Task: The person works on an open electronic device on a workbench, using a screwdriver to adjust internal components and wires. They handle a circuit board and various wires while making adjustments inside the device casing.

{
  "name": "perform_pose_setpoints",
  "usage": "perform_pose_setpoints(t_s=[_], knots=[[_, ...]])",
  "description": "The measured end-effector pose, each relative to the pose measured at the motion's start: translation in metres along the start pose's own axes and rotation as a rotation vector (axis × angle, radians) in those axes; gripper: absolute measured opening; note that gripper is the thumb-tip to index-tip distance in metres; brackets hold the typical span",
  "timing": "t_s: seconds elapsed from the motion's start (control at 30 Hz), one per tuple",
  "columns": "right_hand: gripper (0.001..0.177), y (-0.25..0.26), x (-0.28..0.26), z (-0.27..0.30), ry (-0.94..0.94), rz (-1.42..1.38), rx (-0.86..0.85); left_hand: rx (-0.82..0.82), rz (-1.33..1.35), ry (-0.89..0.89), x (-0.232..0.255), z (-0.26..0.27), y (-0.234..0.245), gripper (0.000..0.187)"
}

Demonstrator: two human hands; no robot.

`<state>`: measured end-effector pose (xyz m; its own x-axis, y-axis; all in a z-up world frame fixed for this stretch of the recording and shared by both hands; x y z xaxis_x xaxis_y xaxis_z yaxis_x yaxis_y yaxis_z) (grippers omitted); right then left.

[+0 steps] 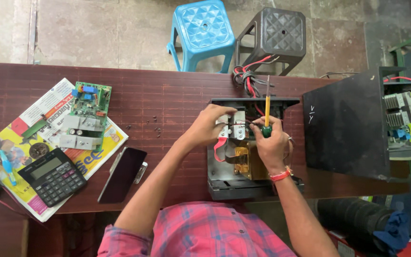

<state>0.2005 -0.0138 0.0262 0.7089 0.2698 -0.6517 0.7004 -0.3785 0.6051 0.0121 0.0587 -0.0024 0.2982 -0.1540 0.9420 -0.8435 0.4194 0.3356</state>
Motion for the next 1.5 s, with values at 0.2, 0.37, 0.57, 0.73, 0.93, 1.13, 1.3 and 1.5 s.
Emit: perform_pose_setpoints(t_s=[0.2, 0.37, 0.57, 0.73, 0.93, 1.13, 1.3, 1.5], knots=[[0.035, -0.002, 0.004, 0.010, 0.040, -0.076, 0.076, 0.357, -0.054, 0.122, -0.050, 0.039, 0.043, 0.053], [0.036, 0.000, 0.010, 0.022, 0.032, -0.024, 0.107, 0.410, -0.105, 0.112, -0.056, 0.054, 0.029, 0.043], [0.036, -0.004, 0.032, 0.031, -0.131, -0.226, 0.143, 0.462, -0.327, -0.019, -0.045, 0.037, 0.011, 0.037], [0.037, -0.010, 0.044, 0.034, -0.234, -0.339, 0.130, 0.500, -0.387, -0.031, -0.051, 0.025, 0.011, 0.029], [0.037, -0.011, 0.048, 0.035, -0.256, -0.321, 0.130, 0.544, -0.379, -0.012, -0.054, 0.028, 0.010, 0.024], [0.038, -0.010, 0.047, 0.035, -0.235, -0.294, 0.141, 0.645, -0.218, 0.057, -0.060, 0.037, 0.019, 0.017], [0.038, -0.008, 0.044, 0.034, -0.215, -0.282, 0.132, 0.640, 0.082, 0.267, -0.090, 0.035, 0.024, 0.013], [0.039, -0.010, 0.046, 0.034, -0.228, -0.310, 0.133, 0.691, 0.211, 0.342, -0.115, 0.034, 0.026, 0.012]])
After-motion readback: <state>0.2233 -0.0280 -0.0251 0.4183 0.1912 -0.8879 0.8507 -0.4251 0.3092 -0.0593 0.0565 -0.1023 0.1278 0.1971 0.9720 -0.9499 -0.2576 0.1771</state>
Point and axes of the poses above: each hand's wrist, its own z-axis away from the middle knuckle, its own y-axis out of the back of the hand, x = y × z, the point moved 10 cm from there along -z, towards the middle knuckle, and after that the axes turned 14 degrees about y, right-handed, at the moved point
